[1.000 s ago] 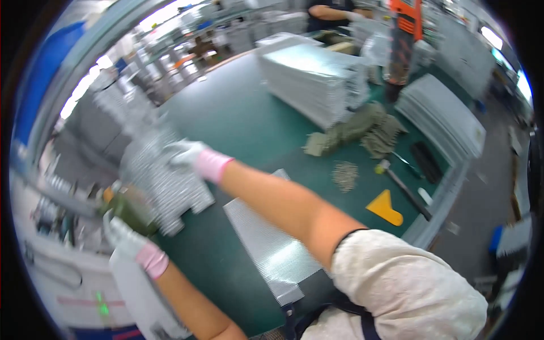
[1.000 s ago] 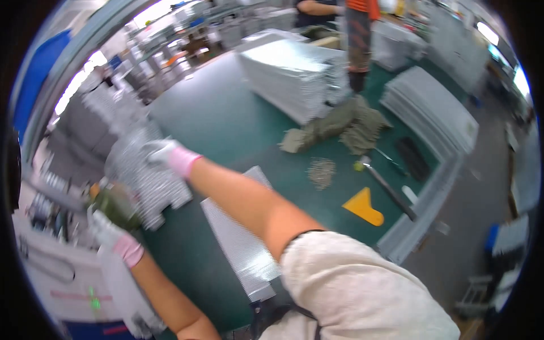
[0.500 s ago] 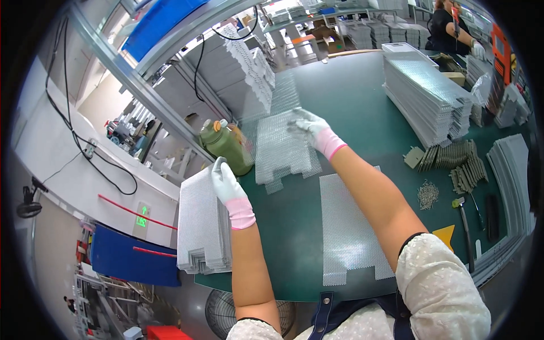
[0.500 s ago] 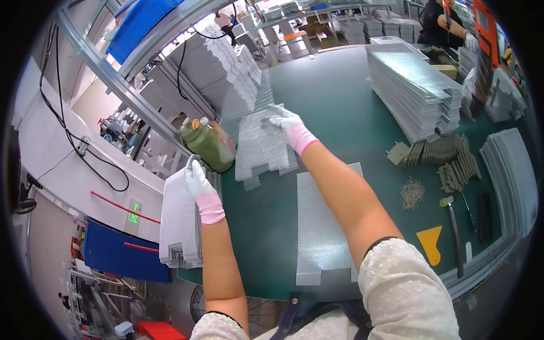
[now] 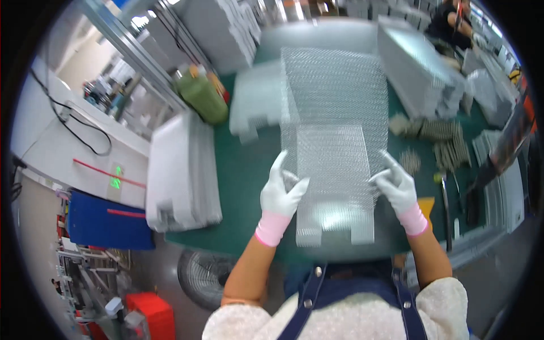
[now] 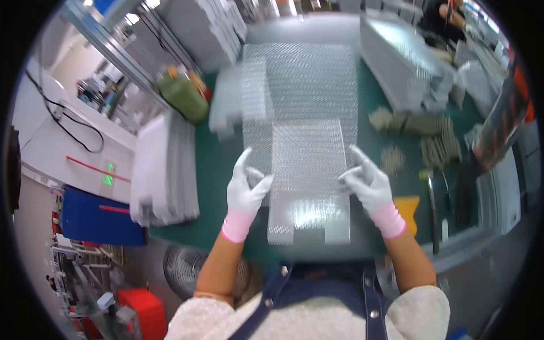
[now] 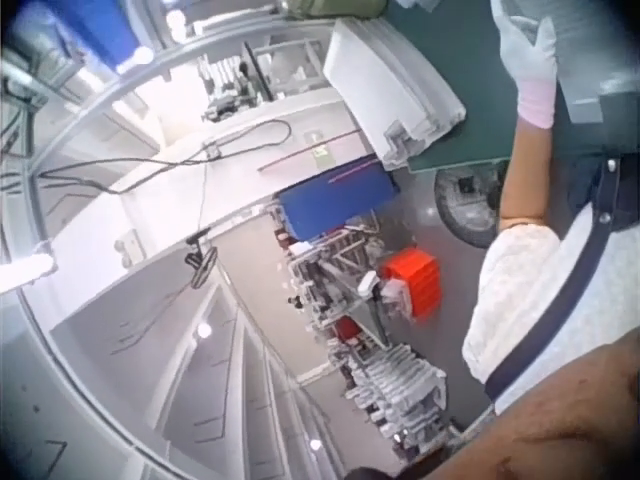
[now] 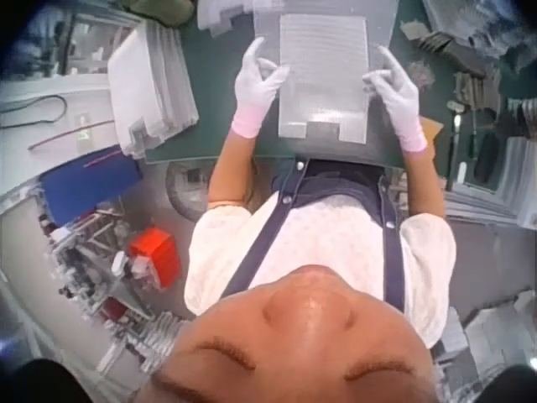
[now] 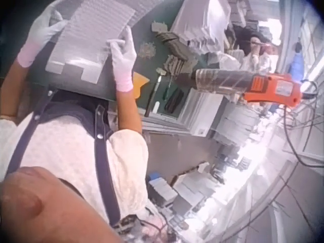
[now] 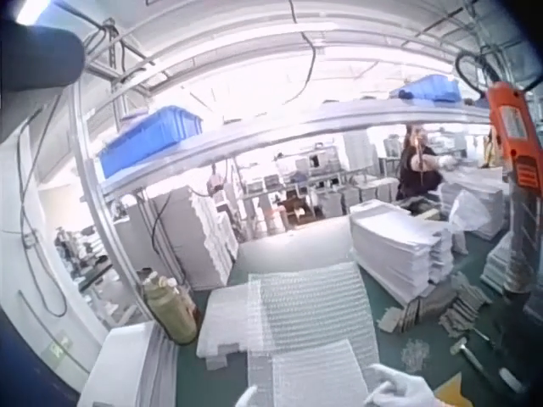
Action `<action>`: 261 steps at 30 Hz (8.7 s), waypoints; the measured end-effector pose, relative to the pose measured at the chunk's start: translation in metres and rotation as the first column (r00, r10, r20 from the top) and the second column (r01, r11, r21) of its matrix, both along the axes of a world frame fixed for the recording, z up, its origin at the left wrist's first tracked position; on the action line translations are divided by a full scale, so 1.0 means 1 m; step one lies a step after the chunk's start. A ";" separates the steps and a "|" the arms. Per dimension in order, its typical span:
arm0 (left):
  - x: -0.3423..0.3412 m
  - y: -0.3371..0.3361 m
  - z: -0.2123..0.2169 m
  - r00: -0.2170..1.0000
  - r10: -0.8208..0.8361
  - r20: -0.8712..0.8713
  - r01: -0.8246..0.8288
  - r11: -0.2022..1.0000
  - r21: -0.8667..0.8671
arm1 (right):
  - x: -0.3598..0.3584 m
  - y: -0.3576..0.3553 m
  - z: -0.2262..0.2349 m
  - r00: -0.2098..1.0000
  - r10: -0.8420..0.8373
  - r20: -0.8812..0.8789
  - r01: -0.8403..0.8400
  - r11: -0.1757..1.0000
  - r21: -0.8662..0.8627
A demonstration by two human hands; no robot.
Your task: Assembling metal frames onto mesh filter panels using an electric screwdriver and a mallet.
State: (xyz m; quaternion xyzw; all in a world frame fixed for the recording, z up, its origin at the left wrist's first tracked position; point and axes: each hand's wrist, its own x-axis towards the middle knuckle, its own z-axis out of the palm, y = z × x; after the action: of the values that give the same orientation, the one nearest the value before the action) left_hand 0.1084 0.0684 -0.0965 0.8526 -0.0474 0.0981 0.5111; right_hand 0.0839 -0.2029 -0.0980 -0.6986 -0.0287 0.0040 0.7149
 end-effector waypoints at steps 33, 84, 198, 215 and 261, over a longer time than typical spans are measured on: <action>-0.062 -0.045 -0.038 0.973 0.070 -0.222 0.072 0.816 0.573 | -0.064 -0.016 -0.044 0.966 -0.248 0.069 0.240 0.776 -0.583; -0.012 -0.070 -0.063 0.921 -0.340 -0.189 0.372 0.625 0.687 | 0.169 0.257 0.042 0.085 0.557 0.826 0.625 0.616 -0.480; -0.073 -0.044 -0.060 0.966 0.100 -0.239 0.088 0.741 0.665 | -0.060 -0.021 -0.060 0.995 -0.100 0.013 0.055 0.430 -0.901; -0.049 -0.069 -0.074 0.886 -0.444 0.134 0.332 0.809 0.486 | -0.048 0.027 -0.073 0.869 0.314 0.383 0.173 0.533 -0.828; -0.196 -0.036 -0.122 0.692 -0.336 -0.638 -0.421 0.530 -0.736 | -0.005 -0.198 -0.004 0.769 -0.196 0.609 0.638 0.311 -0.705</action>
State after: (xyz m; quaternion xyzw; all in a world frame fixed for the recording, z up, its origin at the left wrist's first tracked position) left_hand -0.0874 0.0324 -0.2185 0.4592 0.2335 -0.2201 0.8283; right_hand 0.0792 -0.4010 -0.1025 -0.9284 0.0149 -0.3200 0.1882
